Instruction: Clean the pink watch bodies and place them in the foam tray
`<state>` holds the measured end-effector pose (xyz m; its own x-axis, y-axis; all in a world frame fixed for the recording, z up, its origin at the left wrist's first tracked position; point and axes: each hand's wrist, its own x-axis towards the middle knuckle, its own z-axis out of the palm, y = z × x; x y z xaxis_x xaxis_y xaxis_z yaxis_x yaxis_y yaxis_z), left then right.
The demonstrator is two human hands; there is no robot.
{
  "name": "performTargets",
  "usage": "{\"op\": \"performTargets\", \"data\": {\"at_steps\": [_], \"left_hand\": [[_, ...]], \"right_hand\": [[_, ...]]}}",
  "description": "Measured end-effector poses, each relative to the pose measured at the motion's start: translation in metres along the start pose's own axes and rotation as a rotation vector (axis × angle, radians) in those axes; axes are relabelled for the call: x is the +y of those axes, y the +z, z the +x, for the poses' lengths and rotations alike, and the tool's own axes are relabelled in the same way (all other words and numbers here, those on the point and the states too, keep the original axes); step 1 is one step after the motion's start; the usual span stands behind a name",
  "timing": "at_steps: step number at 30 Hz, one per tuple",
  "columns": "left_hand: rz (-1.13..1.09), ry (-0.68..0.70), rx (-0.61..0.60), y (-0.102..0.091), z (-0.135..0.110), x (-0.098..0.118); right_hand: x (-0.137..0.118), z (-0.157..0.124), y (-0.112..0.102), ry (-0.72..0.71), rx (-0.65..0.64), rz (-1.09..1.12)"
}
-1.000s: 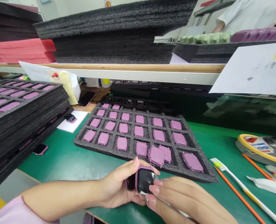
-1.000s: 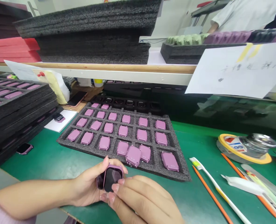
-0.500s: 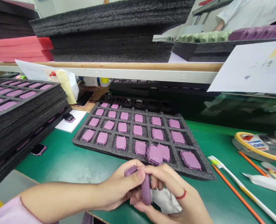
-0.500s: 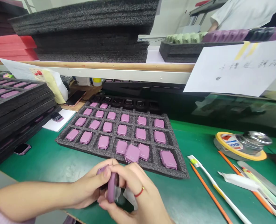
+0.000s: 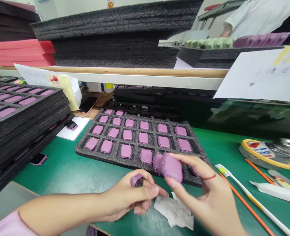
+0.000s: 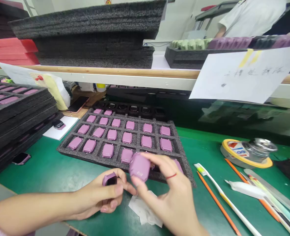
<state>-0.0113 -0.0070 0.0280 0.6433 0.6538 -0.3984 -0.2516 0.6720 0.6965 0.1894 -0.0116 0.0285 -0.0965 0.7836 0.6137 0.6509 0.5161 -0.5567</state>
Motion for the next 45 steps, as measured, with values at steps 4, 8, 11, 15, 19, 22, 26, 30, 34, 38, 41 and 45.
{"op": "performTargets", "data": {"at_steps": [4,8,11,15,19,22,26,30,34,38,41,45], "left_hand": [[0.053,-0.041,0.001,-0.001,0.001,-0.001],[0.256,-0.062,-0.084,-0.004,0.001,-0.002],[0.348,-0.042,-0.100,-0.004,0.000,-0.001],[0.266,-0.001,-0.032,-0.006,0.001,0.003],[0.029,0.022,-0.035,-0.007,0.004,0.003],[-0.080,0.019,-0.087,-0.005,0.004,0.003],[-0.139,-0.010,-0.125,-0.003,0.004,0.004],[-0.142,-0.007,-0.134,-0.004,0.005,0.003],[-0.090,-0.012,-0.143,-0.006,0.004,0.003],[-0.101,-0.010,-0.142,-0.006,0.003,0.004],[-0.104,-0.005,-0.161,-0.007,0.004,0.004],[-0.111,-0.004,-0.195,-0.008,0.004,0.004]], "right_hand": [[0.019,0.004,0.000,0.164,0.050,-0.105],[0.021,0.003,0.009,0.058,-0.045,-0.160],[0.016,0.002,0.009,0.057,-0.067,-0.143],[0.002,0.000,0.000,-0.096,0.011,-0.022],[-0.013,-0.006,0.004,-0.325,-0.173,0.086],[-0.021,-0.010,0.013,-0.304,-0.213,0.121],[-0.027,-0.009,0.016,-0.257,-0.143,0.191],[-0.027,-0.006,0.010,-0.173,-0.013,0.259],[-0.020,-0.002,0.003,0.223,0.243,0.500],[-0.015,0.003,-0.002,0.486,0.412,0.744],[-0.018,0.005,-0.002,0.473,0.413,0.771],[-0.022,0.003,-0.001,0.416,0.421,0.769]]}}
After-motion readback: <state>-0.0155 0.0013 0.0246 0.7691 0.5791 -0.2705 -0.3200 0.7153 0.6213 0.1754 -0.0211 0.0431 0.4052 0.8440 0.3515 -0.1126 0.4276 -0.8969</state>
